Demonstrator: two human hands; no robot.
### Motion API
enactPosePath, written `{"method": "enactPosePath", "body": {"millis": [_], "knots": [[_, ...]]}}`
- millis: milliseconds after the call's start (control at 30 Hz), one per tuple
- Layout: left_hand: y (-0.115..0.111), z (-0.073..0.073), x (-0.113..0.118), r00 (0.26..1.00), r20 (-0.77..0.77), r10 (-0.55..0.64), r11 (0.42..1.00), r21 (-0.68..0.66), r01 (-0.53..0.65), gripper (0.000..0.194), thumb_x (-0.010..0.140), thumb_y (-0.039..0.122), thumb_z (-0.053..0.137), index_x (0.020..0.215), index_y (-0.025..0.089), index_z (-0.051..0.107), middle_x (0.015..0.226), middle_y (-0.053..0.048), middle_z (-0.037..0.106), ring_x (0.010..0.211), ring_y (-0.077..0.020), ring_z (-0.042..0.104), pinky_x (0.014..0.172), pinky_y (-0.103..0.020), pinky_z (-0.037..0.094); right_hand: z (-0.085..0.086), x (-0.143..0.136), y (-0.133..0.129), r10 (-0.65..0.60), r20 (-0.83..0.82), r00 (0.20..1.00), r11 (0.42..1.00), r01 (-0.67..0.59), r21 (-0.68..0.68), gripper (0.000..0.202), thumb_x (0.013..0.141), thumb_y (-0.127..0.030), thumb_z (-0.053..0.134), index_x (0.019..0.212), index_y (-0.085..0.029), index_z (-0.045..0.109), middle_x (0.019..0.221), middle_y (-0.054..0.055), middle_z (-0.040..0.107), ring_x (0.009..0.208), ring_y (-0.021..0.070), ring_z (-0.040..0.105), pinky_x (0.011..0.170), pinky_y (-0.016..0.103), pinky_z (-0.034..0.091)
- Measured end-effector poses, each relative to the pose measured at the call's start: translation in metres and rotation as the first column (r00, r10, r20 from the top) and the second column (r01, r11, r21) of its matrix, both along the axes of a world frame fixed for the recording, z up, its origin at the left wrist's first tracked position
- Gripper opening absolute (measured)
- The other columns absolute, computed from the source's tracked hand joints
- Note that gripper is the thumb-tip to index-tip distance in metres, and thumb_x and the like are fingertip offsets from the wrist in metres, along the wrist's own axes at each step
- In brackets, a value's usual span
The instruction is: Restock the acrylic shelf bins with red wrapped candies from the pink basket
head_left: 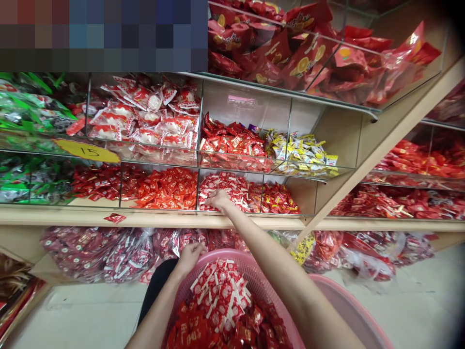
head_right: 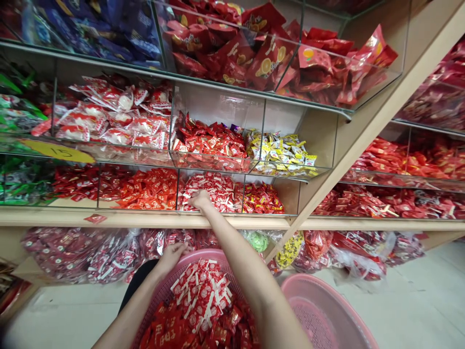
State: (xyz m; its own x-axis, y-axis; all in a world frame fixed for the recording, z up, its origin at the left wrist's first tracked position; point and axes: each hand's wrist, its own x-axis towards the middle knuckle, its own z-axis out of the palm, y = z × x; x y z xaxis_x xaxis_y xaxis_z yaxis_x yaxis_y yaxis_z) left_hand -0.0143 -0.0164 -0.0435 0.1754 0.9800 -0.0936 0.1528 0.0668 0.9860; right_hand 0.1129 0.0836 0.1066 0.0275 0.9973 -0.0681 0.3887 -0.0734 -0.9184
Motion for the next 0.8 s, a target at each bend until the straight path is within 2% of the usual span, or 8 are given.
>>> {"method": "enactPosePath", "body": {"millis": [133,267,367,433,500,600,700,800], "knots": [[0.001,-0.001,-0.001,1.000,-0.024,0.012,1.000,0.007,-0.012,0.046,0.070,0.056,0.049,0.065,0.012,0.063,0.067,-0.006,0.065,0.064,-0.0161,0.058,0.062,-0.026,0.042,0.019,0.016,-0.013,0.052,-0.040,0.998,0.997,-0.054,-0.054,0.029,0.050,-0.014,0.072,0.056,-0.017,0.045,0.045,-0.006,0.046,0.045,0.0079,0.045,0.044,0.019,0.036],[0.002,-0.001,0.000,0.999,-0.042,0.017,1.000,-0.019,-0.018,0.046,0.069,0.056,0.050,0.070,0.012,0.064,0.064,-0.004,0.065,0.063,-0.0160,0.058,0.062,-0.026,0.042,0.038,0.036,-0.031,0.102,-0.068,0.992,0.993,-0.106,-0.058,0.032,0.046,-0.015,0.076,0.057,-0.016,0.045,0.045,-0.007,0.046,0.044,0.0059,0.043,0.045,0.018,0.034],[0.002,-0.002,0.001,0.999,-0.050,0.017,0.999,-0.030,-0.019,0.045,0.069,0.055,0.050,0.070,0.012,0.064,0.064,-0.004,0.065,0.063,-0.0157,0.058,0.063,-0.025,0.042,0.049,0.047,-0.051,0.167,-0.100,0.981,0.985,-0.170,-0.021,0.036,0.043,-0.020,0.078,0.060,-0.016,0.046,0.047,-0.008,0.047,0.045,0.0050,0.042,0.045,0.017,0.033],[0.002,-0.003,0.001,0.999,-0.044,0.006,0.999,-0.032,-0.008,0.045,0.070,0.055,0.049,0.072,0.012,0.063,0.065,-0.004,0.064,0.063,-0.0155,0.057,0.062,-0.024,0.042,0.049,0.050,-0.069,0.234,-0.124,0.964,0.972,-0.233,0.018,0.037,0.044,-0.027,0.077,0.062,-0.016,0.046,0.049,-0.009,0.047,0.046,0.0049,0.043,0.046,0.017,0.032],[0.002,-0.003,0.002,0.999,-0.039,0.001,1.000,-0.031,-0.002,0.045,0.071,0.054,0.049,0.072,0.012,0.063,0.065,-0.004,0.064,0.062,-0.0151,0.057,0.061,-0.024,0.041,0.042,0.051,-0.088,0.305,-0.150,0.940,0.952,-0.303,0.036,0.036,0.049,-0.034,0.074,0.065,-0.017,0.047,0.051,-0.008,0.048,0.047,0.0054,0.044,0.047,0.018,0.033],[0.000,-0.002,0.001,0.998,-0.057,0.007,1.000,-0.017,-0.008,0.044,0.071,0.054,0.049,0.071,0.012,0.063,0.063,-0.003,0.063,0.057,-0.0137,0.055,0.057,-0.023,0.040,0.016,0.052,-0.116,0.390,-0.168,0.905,0.919,-0.394,0.007,0.033,0.055,-0.038,0.070,0.067,-0.017,0.048,0.054,-0.006,0.051,0.049,0.0064,0.046,0.048,0.019,0.034],[0.000,-0.002,0.001,0.997,-0.080,0.008,1.000,0.006,-0.008,0.043,0.071,0.053,0.049,0.070,0.013,0.063,0.062,-0.002,0.062,0.056,-0.0130,0.053,0.056,-0.023,0.038,-0.022,0.058,-0.138,0.380,-0.087,0.921,0.918,-0.387,-0.083,0.027,0.057,-0.031,0.070,0.066,-0.016,0.049,0.054,-0.006,0.051,0.049,0.0071,0.046,0.046,0.019,0.034],[0.001,-0.003,0.000,0.997,-0.081,0.007,1.000,0.010,-0.006,0.044,0.073,0.054,0.047,0.071,0.013,0.063,0.067,-0.003,0.064,0.063,-0.0148,0.056,0.061,-0.024,0.040,-0.056,0.068,-0.154,0.340,-0.007,0.940,0.924,-0.336,-0.180,0.020,0.059,-0.023,0.067,0.066,-0.017,0.049,0.057,-0.005,0.052,0.052,0.0079,0.048,0.048,0.020,0.037]]}}
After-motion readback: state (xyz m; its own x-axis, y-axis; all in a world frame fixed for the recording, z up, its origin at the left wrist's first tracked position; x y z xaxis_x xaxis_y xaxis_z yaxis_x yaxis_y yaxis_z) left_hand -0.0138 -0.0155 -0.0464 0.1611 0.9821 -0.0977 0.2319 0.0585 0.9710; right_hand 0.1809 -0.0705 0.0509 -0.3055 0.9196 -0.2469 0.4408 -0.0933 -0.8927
